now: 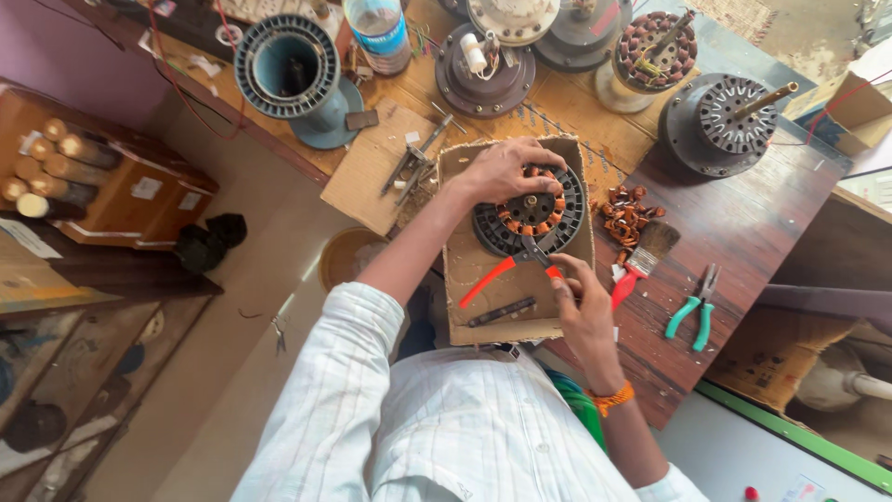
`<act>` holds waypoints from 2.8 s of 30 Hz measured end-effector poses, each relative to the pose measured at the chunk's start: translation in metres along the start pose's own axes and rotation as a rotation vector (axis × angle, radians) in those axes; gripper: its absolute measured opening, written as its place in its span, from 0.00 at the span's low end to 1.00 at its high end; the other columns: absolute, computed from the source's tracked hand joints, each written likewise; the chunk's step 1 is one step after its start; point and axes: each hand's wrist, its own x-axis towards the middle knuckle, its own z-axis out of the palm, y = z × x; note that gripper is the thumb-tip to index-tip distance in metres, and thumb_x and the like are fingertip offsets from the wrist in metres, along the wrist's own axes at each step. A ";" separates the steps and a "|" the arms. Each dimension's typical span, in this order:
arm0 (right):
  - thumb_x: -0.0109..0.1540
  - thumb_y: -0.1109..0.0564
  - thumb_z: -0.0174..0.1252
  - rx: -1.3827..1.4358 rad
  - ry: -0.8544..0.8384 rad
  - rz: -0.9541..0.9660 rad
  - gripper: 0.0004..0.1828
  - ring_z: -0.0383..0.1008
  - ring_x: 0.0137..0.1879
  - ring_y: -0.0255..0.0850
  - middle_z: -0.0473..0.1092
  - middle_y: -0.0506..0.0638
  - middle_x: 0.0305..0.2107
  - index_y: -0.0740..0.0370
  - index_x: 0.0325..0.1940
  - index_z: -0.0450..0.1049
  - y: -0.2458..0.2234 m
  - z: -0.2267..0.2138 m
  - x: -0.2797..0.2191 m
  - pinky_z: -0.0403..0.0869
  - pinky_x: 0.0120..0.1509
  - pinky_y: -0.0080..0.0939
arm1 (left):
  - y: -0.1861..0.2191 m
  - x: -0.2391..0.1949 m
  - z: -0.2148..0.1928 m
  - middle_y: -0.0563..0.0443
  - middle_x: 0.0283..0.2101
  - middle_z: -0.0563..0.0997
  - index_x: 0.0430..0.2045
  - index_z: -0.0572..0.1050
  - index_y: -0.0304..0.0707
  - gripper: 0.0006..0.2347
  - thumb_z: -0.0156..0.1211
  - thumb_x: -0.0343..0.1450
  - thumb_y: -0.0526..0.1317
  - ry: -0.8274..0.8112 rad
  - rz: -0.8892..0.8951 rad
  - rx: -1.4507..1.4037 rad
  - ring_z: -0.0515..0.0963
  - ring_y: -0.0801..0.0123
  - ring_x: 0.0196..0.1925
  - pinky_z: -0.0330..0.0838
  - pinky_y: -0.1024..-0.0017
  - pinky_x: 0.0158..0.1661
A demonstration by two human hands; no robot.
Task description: The person uses pliers to remove copper wire segments from a motor stator. They repeatedly cut and pull out wire pieces from the stator slots, placing the removed pieces on the workbench.
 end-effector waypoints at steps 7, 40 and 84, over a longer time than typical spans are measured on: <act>0.68 0.55 0.54 1.107 -0.273 0.536 0.26 0.59 0.28 0.27 0.64 0.43 0.29 0.65 0.70 0.65 0.008 -0.013 0.003 0.59 0.28 0.28 | -0.004 -0.014 0.015 0.47 0.48 0.83 0.51 0.77 0.47 0.14 0.47 0.82 0.51 0.694 -0.084 -0.006 0.81 0.59 0.55 0.79 0.64 0.51; 0.69 0.47 0.53 1.158 -0.384 0.672 0.17 0.74 0.51 0.48 0.71 0.56 0.44 0.64 0.51 0.68 0.017 0.048 -0.013 0.72 0.59 0.54 | 0.141 -0.195 -0.002 0.46 0.26 0.84 0.24 0.82 0.41 0.15 0.55 0.74 0.49 0.184 -0.457 -0.165 0.85 0.53 0.30 0.76 0.58 0.32; 0.71 0.53 0.45 0.235 0.268 -0.041 0.19 0.63 0.24 0.26 0.63 0.41 0.23 0.64 0.62 0.69 0.000 0.011 -0.025 0.65 0.25 0.28 | 0.111 -0.133 0.144 0.58 0.30 0.69 0.35 0.68 0.41 0.18 0.39 0.82 0.56 0.087 -0.348 -1.413 0.69 0.77 0.31 0.68 0.75 0.34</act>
